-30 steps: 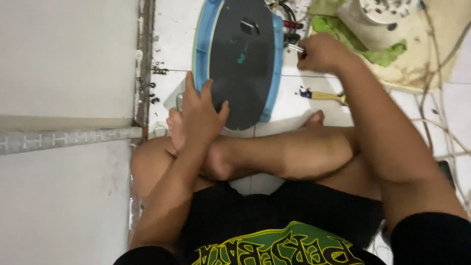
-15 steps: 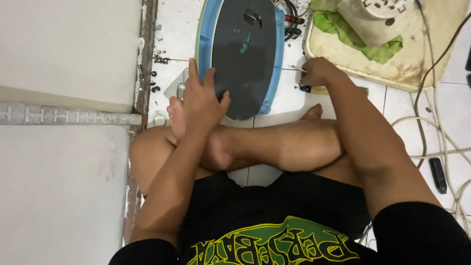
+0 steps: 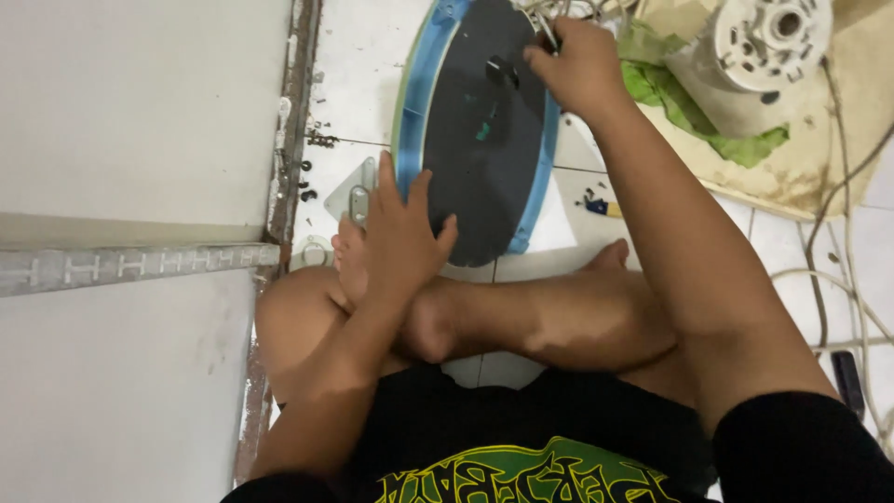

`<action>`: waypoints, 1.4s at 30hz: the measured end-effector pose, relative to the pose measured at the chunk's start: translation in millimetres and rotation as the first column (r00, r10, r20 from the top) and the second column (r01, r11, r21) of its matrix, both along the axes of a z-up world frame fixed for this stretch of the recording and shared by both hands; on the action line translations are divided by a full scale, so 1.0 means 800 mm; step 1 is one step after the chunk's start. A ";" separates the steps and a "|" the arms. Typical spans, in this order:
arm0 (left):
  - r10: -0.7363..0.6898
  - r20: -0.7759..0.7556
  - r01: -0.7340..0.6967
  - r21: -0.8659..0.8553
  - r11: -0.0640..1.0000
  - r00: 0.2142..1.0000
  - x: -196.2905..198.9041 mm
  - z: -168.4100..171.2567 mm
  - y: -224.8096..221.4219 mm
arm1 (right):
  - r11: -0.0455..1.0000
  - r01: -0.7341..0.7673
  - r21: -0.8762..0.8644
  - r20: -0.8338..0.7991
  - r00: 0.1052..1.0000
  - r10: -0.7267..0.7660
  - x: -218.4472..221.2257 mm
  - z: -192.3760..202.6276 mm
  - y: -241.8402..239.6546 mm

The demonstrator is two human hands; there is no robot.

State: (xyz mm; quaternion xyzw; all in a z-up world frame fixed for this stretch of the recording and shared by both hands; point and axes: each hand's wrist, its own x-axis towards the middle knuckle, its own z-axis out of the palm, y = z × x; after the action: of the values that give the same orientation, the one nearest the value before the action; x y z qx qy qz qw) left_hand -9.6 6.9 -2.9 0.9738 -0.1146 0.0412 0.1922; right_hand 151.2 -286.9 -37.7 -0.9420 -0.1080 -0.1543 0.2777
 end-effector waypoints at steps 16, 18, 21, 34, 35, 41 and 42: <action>-0.020 0.019 0.021 -0.049 0.999 1.000 0.006 0.005 0.003 | 0.966 0.251 -0.058 0.274 0.935 -0.226 0.108 -0.047 0.082; -0.023 0.007 0.023 -0.048 0.999 1.000 0.005 0.006 0.004 | 0.971 0.228 -0.071 0.299 0.934 -0.197 0.105 -0.047 0.082; -0.021 0.017 0.022 -0.058 0.998 1.000 0.006 0.006 0.005 | 0.989 0.140 -0.047 0.324 0.939 -0.118 0.095 -0.024 0.086; -0.010 0.004 0.011 -0.061 0.998 1.000 0.006 0.007 0.005 | 0.994 -0.021 0.104 0.208 0.978 -0.001 0.104 -0.033 0.066; -0.009 0.000 0.009 -0.059 0.998 1.000 0.006 0.008 0.005 | 0.994 -0.022 0.106 0.204 0.979 0.000 0.103 -0.034 0.060; -0.023 0.013 0.023 -0.058 0.998 1.000 0.006 0.005 0.006 | 1.000 -0.010 -0.005 0.219 0.976 0.011 0.026 0.012 0.019; -0.021 -0.004 0.021 -0.058 0.998 1.000 0.006 0.007 0.006 | 0.998 -0.033 -0.052 0.058 0.998 0.036 0.001 0.020 0.007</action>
State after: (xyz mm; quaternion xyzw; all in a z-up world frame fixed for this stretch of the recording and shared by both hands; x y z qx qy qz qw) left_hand -4.6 11.5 2.4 0.9666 -0.1230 0.0404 0.2210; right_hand 152.3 -281.1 -21.9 -0.9418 -0.1362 -0.1745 0.2530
